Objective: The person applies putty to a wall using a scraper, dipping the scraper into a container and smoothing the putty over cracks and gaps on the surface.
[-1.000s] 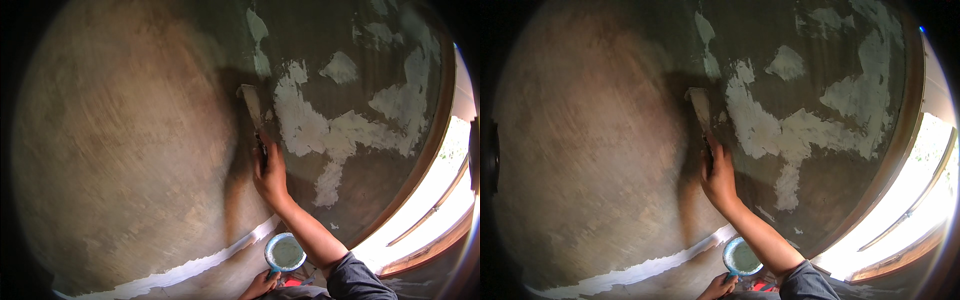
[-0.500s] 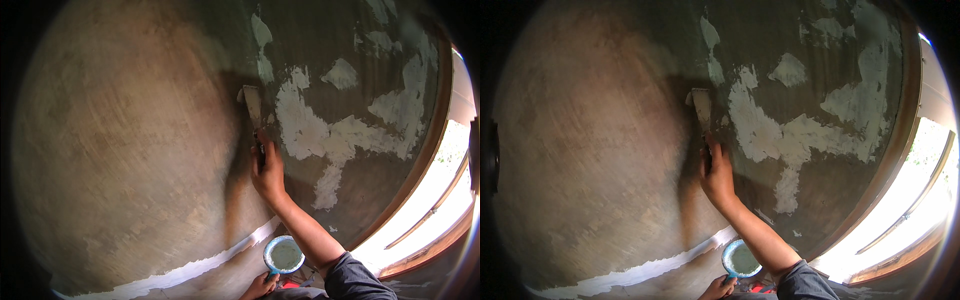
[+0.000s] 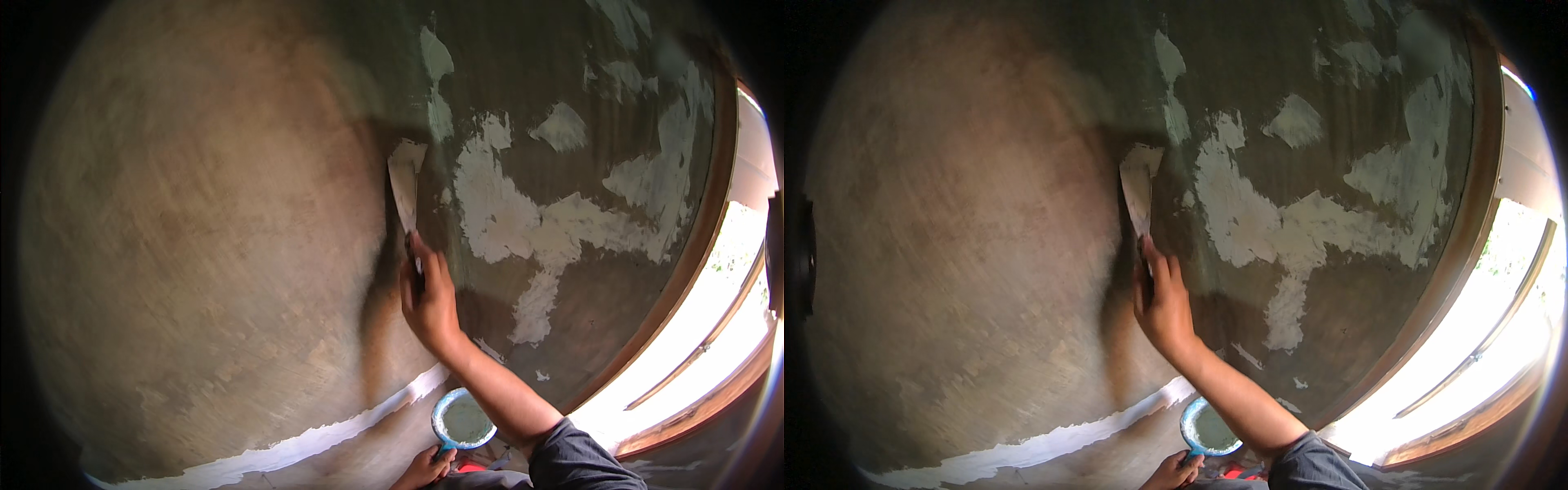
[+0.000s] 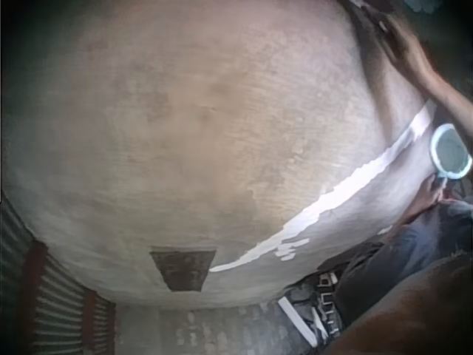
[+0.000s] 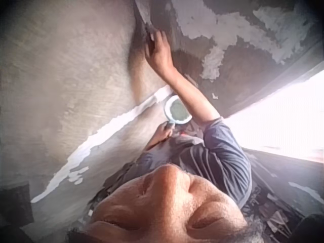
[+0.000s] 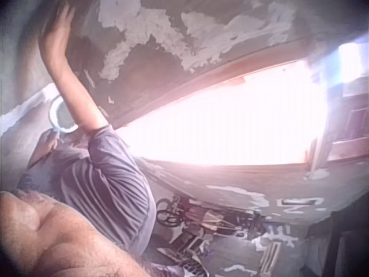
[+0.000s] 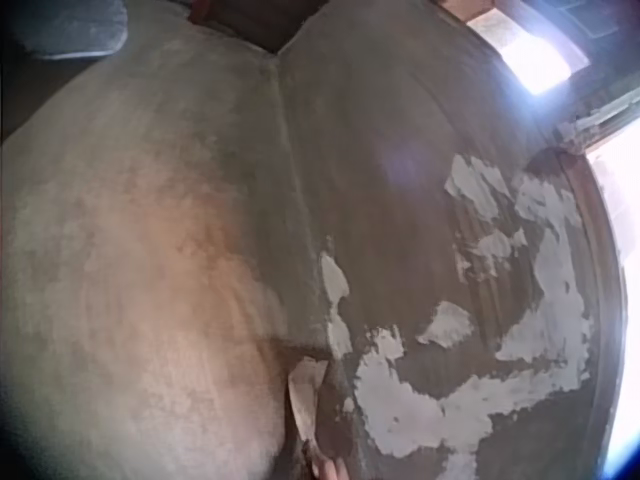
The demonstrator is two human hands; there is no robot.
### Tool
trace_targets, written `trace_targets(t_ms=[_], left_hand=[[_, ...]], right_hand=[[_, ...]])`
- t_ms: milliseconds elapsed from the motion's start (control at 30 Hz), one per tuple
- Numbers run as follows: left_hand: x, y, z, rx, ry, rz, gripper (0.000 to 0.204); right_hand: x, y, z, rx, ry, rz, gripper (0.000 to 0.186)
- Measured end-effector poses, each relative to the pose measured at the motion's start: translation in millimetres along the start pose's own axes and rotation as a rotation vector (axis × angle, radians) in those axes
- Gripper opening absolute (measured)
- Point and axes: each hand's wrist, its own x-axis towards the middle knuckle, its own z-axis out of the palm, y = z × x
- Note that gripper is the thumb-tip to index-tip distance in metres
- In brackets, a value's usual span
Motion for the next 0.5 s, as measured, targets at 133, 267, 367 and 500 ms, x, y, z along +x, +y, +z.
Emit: trace_targets(t_ms=[133, 267, 367, 500], left_hand=[[-1, 6, 2, -0.137, -0.017, 0.020, 0.028], [-1, 14, -3, -0.226, -0.075, -0.097, 0.025], [1, 14, -3, -0.375, -0.115, -0.153, 0.024], [4, 11, -2, -0.404, -0.139, -0.196, 0.026]], right_hand=[[-25, -5, -4, 0.101, -0.032, 0.077, 0.051], [7, -5, 6, 0.063, 0.039, 0.016, 0.053], [6, -7, 18, 0.002, 0.020, -0.053, 0.053], [-28, -16, 15, 0.059, -0.090, 0.017, 0.054]])
